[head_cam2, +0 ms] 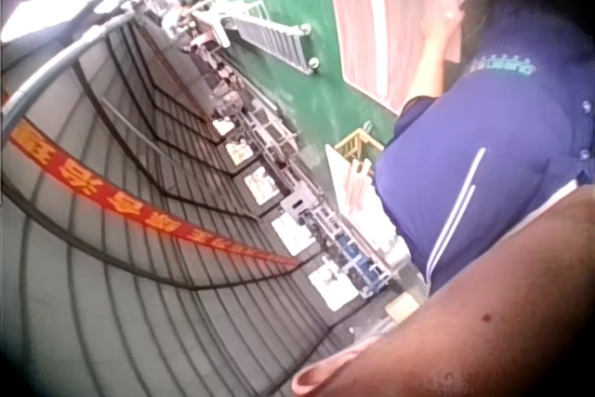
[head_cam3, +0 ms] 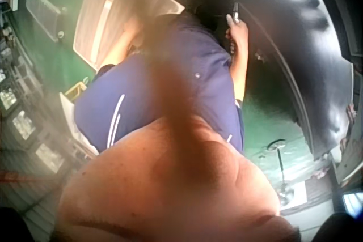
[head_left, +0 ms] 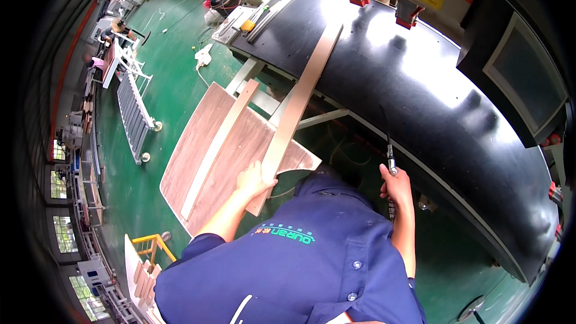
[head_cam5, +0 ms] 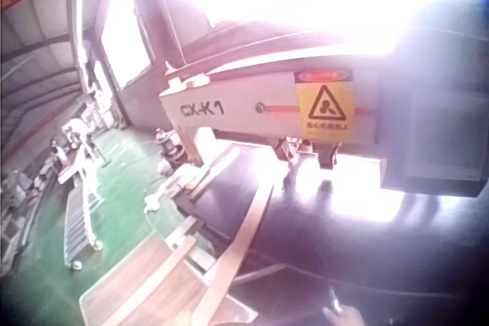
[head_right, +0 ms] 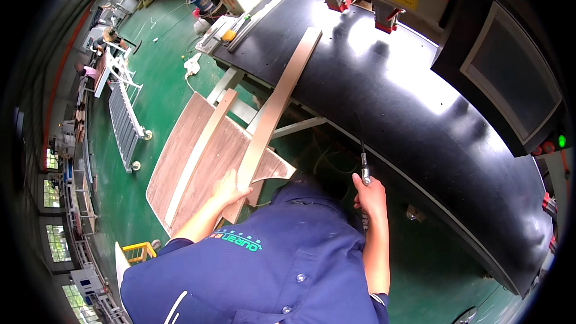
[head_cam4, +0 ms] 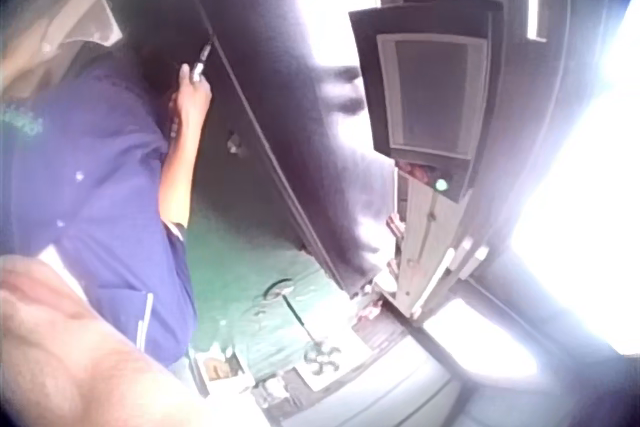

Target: The person processes wooden planks using a large industrial machine. They place planks onto the machine's bed, operate a handheld trigger to initiate the process, and then remove the finished pieces. The person stacks the processed planks on a nearby table and organizes them into neat piles.

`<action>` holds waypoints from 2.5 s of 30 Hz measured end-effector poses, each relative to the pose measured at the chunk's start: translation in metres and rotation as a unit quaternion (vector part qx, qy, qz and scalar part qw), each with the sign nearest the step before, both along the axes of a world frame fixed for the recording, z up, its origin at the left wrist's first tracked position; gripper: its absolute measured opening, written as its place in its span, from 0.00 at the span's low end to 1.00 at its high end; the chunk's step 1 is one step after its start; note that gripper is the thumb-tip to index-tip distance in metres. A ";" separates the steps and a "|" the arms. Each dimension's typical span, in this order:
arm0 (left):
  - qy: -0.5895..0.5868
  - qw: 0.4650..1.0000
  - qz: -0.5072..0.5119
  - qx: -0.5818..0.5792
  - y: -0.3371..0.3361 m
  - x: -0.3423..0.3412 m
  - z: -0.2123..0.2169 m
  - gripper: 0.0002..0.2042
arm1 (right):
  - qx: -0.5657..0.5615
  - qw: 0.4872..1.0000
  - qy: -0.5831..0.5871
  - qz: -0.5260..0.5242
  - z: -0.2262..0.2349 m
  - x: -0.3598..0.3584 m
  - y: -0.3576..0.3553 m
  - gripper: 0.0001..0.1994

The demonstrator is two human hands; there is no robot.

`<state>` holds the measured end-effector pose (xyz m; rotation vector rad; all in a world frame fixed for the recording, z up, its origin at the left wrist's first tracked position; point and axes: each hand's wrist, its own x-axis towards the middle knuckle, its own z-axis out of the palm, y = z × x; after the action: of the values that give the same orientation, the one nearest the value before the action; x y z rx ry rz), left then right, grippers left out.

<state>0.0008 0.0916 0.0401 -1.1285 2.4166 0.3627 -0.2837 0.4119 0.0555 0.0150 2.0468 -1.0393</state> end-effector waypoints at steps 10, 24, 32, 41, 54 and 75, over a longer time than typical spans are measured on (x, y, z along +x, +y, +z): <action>0.097 0.995 -0.007 -0.037 -0.038 -0.127 -0.016 0.39 | -0.018 0.998 -0.015 0.059 0.001 0.015 0.001 0.20; 0.225 0.973 0.055 0.011 -0.047 -0.134 0.018 0.39 | -0.014 1.000 -0.006 -0.017 0.014 0.020 0.022 0.20; 0.398 0.900 0.168 -0.051 -0.054 -0.078 0.061 0.32 | -0.038 0.998 0.005 -0.042 -0.001 0.017 0.025 0.21; 0.737 0.587 0.333 0.043 -0.099 -0.088 0.138 0.21 | -0.050 0.998 0.015 -0.022 -0.007 0.009 0.020 0.20; 0.780 0.252 0.466 0.334 -0.056 -0.169 0.070 0.24 | -0.038 0.997 0.005 -0.067 -0.012 0.008 0.041 0.20; 0.683 0.262 0.608 0.308 -0.026 -0.192 -0.015 0.22 | -0.038 0.999 -0.006 -0.016 -0.006 -0.007 0.036 0.20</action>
<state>-0.1917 0.0655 0.0246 -2.3091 0.4446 3.4484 -0.2905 0.4475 0.0491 0.0158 2.0003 -1.1331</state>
